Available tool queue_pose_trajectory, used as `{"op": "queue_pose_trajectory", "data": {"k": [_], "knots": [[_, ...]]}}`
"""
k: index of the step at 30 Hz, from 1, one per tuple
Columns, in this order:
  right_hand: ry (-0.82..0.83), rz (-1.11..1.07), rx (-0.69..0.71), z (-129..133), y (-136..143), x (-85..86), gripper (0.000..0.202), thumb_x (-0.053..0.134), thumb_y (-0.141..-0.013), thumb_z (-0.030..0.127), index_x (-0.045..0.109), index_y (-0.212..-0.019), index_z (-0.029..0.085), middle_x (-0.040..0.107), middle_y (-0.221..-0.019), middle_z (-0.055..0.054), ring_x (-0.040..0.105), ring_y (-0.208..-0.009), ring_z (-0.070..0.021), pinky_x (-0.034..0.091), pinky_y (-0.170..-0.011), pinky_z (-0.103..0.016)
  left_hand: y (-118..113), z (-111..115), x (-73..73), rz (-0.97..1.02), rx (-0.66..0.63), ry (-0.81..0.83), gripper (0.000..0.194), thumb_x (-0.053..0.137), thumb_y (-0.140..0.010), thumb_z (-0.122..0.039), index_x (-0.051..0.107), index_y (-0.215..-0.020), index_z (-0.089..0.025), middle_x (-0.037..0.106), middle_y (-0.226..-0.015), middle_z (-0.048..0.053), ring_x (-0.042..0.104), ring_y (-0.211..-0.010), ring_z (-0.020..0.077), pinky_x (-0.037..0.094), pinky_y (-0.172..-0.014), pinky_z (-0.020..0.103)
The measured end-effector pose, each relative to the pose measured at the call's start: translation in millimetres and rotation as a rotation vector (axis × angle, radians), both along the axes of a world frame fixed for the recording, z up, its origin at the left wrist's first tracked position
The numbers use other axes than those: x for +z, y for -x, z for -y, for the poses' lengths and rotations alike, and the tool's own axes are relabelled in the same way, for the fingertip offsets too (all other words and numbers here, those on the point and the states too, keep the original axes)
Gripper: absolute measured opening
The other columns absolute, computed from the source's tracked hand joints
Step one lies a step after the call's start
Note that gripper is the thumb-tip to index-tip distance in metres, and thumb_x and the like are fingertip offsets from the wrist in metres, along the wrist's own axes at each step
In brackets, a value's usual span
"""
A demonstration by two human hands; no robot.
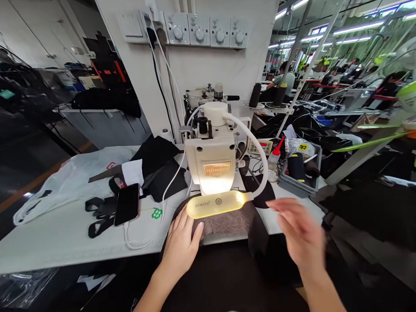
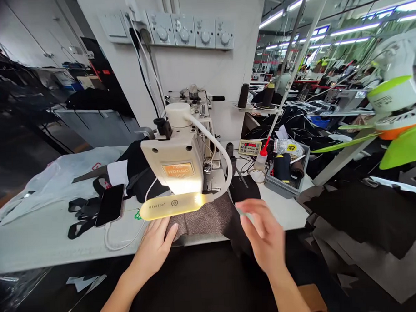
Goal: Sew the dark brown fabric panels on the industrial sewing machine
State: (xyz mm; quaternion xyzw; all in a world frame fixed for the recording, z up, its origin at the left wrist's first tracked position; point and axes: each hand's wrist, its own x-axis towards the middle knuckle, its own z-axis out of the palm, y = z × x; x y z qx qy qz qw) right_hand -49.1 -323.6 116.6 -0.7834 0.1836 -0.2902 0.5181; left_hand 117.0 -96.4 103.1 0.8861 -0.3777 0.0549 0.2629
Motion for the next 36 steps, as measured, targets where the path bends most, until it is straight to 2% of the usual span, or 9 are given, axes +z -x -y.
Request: {"op": "queue_pose_trajectory", "data": {"k": [3, 6, 8, 13, 21, 26, 30, 33, 36], "knots": [[-0.139, -0.089, -0.090, 21.5, -36.7, -28.1, 0.042, 0.061, -0.072, 0.052, 0.057, -0.104, 0.025, 0.059, -0.111, -0.008, 0.050, -0.109, -0.0272, 0.041, -0.092, -0.043, -7.0, -3.5, -6.4, 0.036, -0.033, -0.051, 0.053, 0.036, -0.088, -0.034, 0.024, -0.139, -0.025, 0.033, -0.143, 0.005, 0.028, -0.132, 0.0250, 0.037, -0.102, 0.045], [-0.274, -0.174, -0.010, 36.3, -59.2, -52.1, 0.048, 0.059, -0.068, 0.060, 0.058, -0.099, 0.023, 0.062, -0.100, -0.006, 0.053, -0.104, -0.0260, 0.041, -0.089, -0.038, -16.0, -10.1, -9.9, 0.038, -0.087, -0.069, 0.058, 0.038, -0.088, -0.033, 0.016, -0.141, -0.026, 0.028, -0.146, 0.004, 0.028, -0.133, 0.0234, 0.038, -0.102, 0.041], [-0.330, -0.191, 0.083, 39.8, -63.5, -57.1, 0.040, 0.058, -0.070, 0.058, 0.060, -0.086, 0.021, 0.061, -0.085, -0.003, 0.055, -0.089, -0.0225, 0.044, -0.079, -0.033, -21.8, -14.9, -10.5, 0.031, -0.122, -0.077, 0.058, 0.038, -0.088, -0.031, 0.015, -0.141, -0.029, 0.027, -0.146, 0.003, 0.029, -0.132, 0.0222, 0.038, -0.103, 0.039], [-0.422, -0.185, 0.172, 56.5, -58.6, -41.8, 0.035, 0.062, -0.073, 0.049, 0.049, -0.062, 0.018, 0.043, -0.058, 0.004, 0.041, -0.058, -0.0113, 0.033, -0.053, -0.023, -30.0, -20.8, -8.4, 0.018, -0.175, -0.089, 0.058, 0.040, -0.088, -0.028, 0.016, -0.140, -0.035, 0.025, -0.146, 0.000, 0.029, -0.132, 0.0225, 0.036, -0.103, 0.042], [-0.246, -0.218, 0.048, 112.0, -51.0, -32.9, 0.030, 0.065, -0.069, 0.048, 0.056, -0.070, 0.019, 0.048, -0.065, 0.001, 0.043, -0.064, -0.0151, 0.035, -0.058, -0.027, -23.4, 1.7, 5.2, 0.121, -0.319, -0.156, 0.061, 0.044, -0.084, -0.024, 0.021, -0.140, -0.030, 0.032, -0.144, 0.003, 0.032, -0.130, 0.0268, 0.026, -0.106, 0.051], [-0.186, -0.175, 0.074, 93.6, -61.3, -23.9, 0.028, 0.058, -0.075, 0.047, 0.049, -0.073, 0.020, 0.042, -0.064, 0.004, 0.040, -0.061, -0.0123, 0.034, -0.058, -0.024, -29.5, -10.4, 1.9, 0.139, -0.272, -0.181, 0.058, 0.042, -0.085, -0.024, 0.021, -0.139, -0.029, 0.031, -0.144, 0.003, 0.033, -0.130, 0.0244, 0.030, -0.106, 0.048], [-0.082, -0.183, 0.209, 72.2, -84.1, -12.9, 0.025, 0.059, -0.076, 0.041, 0.044, -0.074, 0.021, 0.042, -0.061, 0.005, 0.043, -0.059, -0.0119, 0.035, -0.056, -0.024, -41.7, -25.6, 3.4, 0.109, -0.148, -0.123, 0.044, 0.040, -0.085, -0.023, 0.041, -0.129, -0.030, 0.043, -0.137, 0.000, 0.040, -0.125, 0.0229, 0.032, -0.105, 0.046], [0.090, -0.171, 0.255, 62.9, -101.0, -12.3, 0.019, 0.055, -0.078, 0.037, 0.047, -0.074, 0.021, 0.049, -0.066, 0.003, 0.049, -0.063, -0.0139, 0.039, -0.061, -0.026, -40.7, -15.1, 5.8, 0.071, -0.040, -0.035, 0.040, 0.040, -0.084, -0.023, 0.047, -0.123, -0.024, 0.048, -0.133, 0.005, 0.047, -0.120, 0.0228, 0.041, -0.099, 0.042], [0.274, -0.196, 0.254, 56.6, -110.9, -11.2, 0.014, 0.051, -0.080, 0.033, 0.051, -0.075, 0.020, 0.055, -0.075, -0.001, 0.054, -0.071, -0.0174, 0.042, -0.066, -0.030, -35.7, 4.9, 2.3, 0.070, -0.075, -0.008, 0.051, 0.041, -0.081, -0.021, 0.036, -0.133, -0.019, 0.042, -0.137, 0.010, 0.043, -0.123, 0.0240, 0.041, -0.099, 0.042]]}}
